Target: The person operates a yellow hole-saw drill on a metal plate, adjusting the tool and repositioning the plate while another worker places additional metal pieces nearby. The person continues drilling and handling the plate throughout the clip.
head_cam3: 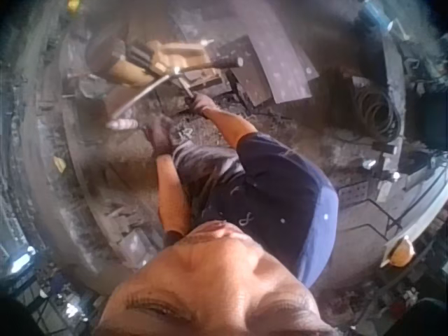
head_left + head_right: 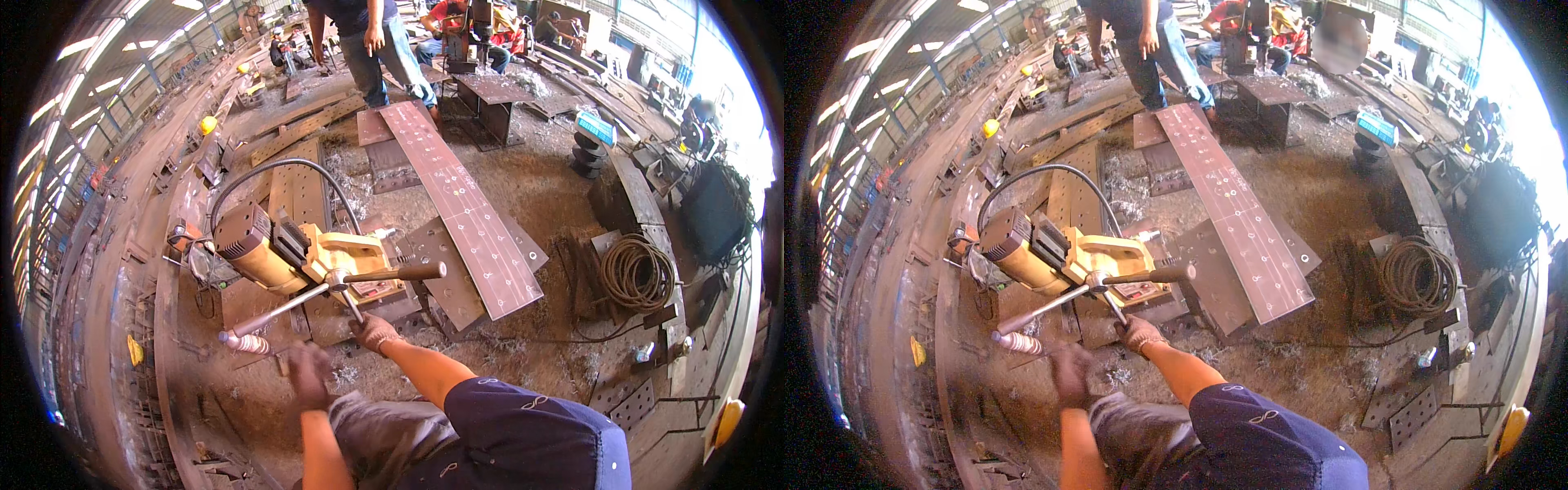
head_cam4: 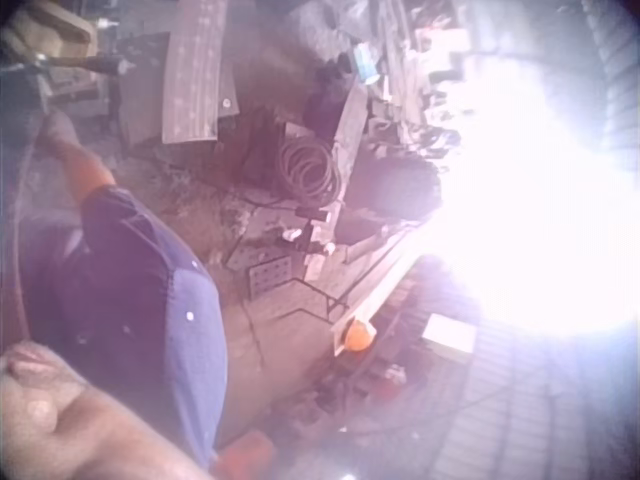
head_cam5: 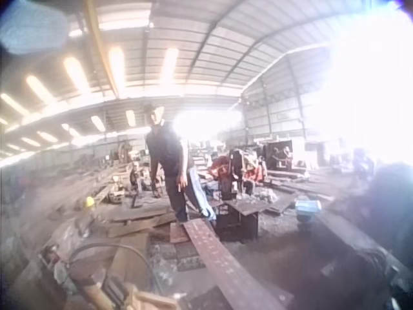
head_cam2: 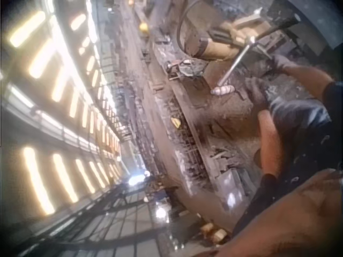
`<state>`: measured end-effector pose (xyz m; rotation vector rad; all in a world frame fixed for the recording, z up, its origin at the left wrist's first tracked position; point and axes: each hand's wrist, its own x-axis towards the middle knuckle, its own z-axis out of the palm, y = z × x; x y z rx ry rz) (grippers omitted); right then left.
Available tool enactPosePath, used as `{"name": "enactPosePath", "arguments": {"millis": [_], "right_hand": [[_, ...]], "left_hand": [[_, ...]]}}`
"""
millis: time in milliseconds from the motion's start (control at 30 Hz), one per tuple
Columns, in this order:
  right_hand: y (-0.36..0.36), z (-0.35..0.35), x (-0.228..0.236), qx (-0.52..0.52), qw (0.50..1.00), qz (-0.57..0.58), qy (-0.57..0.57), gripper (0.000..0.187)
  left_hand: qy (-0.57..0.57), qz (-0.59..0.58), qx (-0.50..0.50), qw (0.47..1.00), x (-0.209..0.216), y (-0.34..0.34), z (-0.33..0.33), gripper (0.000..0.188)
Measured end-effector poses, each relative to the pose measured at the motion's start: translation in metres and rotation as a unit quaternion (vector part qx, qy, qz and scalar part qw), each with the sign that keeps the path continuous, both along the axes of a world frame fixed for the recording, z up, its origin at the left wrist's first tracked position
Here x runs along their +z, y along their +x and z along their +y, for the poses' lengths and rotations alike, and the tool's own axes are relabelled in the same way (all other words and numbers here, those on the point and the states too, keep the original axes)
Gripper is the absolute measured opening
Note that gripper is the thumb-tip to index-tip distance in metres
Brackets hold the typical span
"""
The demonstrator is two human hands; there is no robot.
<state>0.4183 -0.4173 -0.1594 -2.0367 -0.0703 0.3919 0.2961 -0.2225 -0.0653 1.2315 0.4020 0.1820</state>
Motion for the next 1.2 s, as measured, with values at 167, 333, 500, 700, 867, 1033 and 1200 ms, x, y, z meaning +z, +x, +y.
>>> {"name": "enactPosePath", "arguments": {"millis": [167,333,500,700,867,1033,1200], "right_hand": [[-0.002,-0.009,0.004,0.007,0.999,0.032,-0.018,0.052],[-0.002,-0.014,0.022,0.102,0.991,0.043,-0.071,0.056],[0.020,-0.137,0.003,0.225,0.882,0.324,-0.258,0.040],[0.203,-0.253,0.091,0.078,0.909,-0.077,-0.402,0.100],[0.231,-0.277,0.151,0.107,0.896,-0.119,-0.414,0.087],[0.162,-0.285,0.109,0.078,0.909,-0.017,-0.408,0.076],[0.048,-0.322,0.053,-0.153,0.931,0.000,-0.333,0.097]], "left_hand": [[-0.117,-0.089,0.135,0.980,0.121,0.056,0.005,0.057],[-0.156,-0.177,0.094,0.967,0.136,0.087,0.030,0.034],[-0.129,-0.134,0.192,0.964,0.147,0.071,0.038,0.017],[-0.153,-0.143,0.135,0.968,0.141,0.088,0.021,0.017],[-0.161,-0.128,0.152,0.967,0.144,0.097,0.007,0.019],[-0.140,-0.133,0.141,0.971,0.135,0.093,0.018,0.028],[-0.166,-0.108,0.169,0.966,0.138,0.097,0.009,0.019]]}}
